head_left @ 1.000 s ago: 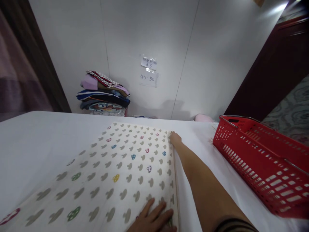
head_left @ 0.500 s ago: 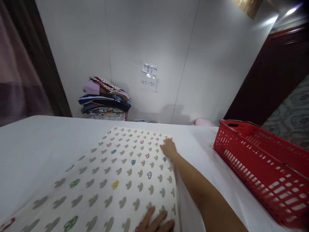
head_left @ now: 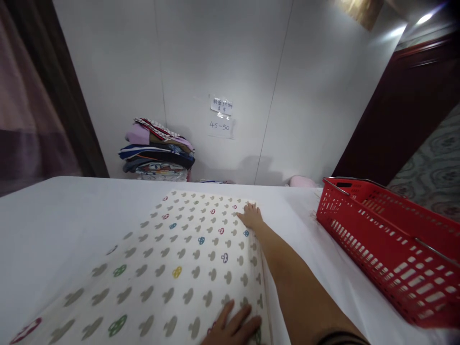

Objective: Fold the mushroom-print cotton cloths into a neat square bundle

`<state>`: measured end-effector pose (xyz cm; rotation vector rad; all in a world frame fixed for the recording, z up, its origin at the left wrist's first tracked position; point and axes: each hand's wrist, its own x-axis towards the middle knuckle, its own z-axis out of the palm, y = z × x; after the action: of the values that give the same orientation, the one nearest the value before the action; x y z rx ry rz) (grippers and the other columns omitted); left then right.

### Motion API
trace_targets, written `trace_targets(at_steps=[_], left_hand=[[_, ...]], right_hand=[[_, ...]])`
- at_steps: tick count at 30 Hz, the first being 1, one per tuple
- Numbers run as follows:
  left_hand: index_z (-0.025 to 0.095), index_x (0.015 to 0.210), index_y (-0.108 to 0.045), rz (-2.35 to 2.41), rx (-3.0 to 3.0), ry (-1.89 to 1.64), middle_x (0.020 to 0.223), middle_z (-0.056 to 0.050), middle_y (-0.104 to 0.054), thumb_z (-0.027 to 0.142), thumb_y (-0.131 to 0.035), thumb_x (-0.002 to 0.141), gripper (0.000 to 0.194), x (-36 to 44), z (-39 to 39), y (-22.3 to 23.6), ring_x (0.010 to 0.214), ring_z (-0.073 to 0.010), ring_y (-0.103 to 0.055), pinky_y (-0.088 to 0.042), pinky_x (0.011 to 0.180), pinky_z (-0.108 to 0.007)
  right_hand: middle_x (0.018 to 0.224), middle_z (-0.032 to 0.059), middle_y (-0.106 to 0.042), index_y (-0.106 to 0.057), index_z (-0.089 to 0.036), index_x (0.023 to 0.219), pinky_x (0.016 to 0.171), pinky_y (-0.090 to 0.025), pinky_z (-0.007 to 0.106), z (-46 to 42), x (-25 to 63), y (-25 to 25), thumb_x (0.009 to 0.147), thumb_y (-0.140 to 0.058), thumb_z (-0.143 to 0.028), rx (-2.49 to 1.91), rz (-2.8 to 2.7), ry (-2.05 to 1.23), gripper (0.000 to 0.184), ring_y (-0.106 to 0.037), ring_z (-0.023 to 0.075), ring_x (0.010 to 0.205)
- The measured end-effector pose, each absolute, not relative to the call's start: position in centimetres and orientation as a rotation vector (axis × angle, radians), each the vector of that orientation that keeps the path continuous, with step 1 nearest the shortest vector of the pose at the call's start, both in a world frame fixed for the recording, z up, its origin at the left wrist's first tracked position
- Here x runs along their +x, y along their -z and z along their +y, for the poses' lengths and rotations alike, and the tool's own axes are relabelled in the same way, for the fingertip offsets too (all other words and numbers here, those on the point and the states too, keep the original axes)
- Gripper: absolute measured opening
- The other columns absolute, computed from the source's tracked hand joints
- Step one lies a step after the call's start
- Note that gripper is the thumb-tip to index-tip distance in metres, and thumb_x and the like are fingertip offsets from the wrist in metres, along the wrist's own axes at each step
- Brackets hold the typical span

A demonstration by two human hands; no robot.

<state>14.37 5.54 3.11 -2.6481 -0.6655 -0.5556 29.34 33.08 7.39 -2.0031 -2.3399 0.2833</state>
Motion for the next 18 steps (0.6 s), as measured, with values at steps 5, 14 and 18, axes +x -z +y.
trace_targets(at_steps=[5, 14, 18], left_hand=[[0.042, 0.129, -0.042, -0.627, -2.779, 0.548, 0.137, 0.006, -0.045, 0.037, -0.050, 0.089, 0.040, 14.1, 4.6, -5.5, 0.123, -0.0184, -0.042, -0.033, 0.102, -0.038], [0.027, 0.106, -0.056, -1.113, -3.162, 0.590, 0.114, -0.002, -0.056, 0.041, -0.058, 0.082, 0.029, 14.7, 0.2, -10.0, 0.104, -0.0201, -0.049, -0.033, 0.093, -0.036], [0.023, 0.094, -0.055, -1.370, -3.164, 0.475, 0.101, -0.002, -0.057, 0.045, -0.070, 0.069, 0.037, 15.4, -1.9, -9.5, 0.094, -0.0215, -0.048, -0.035, 0.085, -0.036]], right_hand=[[0.151, 0.0121, -0.015, -0.028, -0.012, 0.142, 0.110, 0.004, 0.041, 28.5, 28.0, -7.3, 0.089, -0.034, -0.053, -1.767, -2.274, -0.405, 0.067, -0.003, 0.0241, 0.139], [0.141, 0.0085, -0.040, -0.044, -0.019, 0.131, 0.104, -0.031, 0.035, 24.8, 32.3, -9.8, 0.091, -0.039, -0.037, -1.676, -1.685, -0.814, 0.044, -0.037, 0.0194, 0.128], [0.115, 0.0168, -0.059, -0.043, -0.012, 0.125, 0.074, -0.054, 0.031, 23.2, 35.9, -10.2, 0.090, -0.042, -0.031, -1.775, -1.367, -1.050, 0.040, -0.065, 0.0187, 0.090]])
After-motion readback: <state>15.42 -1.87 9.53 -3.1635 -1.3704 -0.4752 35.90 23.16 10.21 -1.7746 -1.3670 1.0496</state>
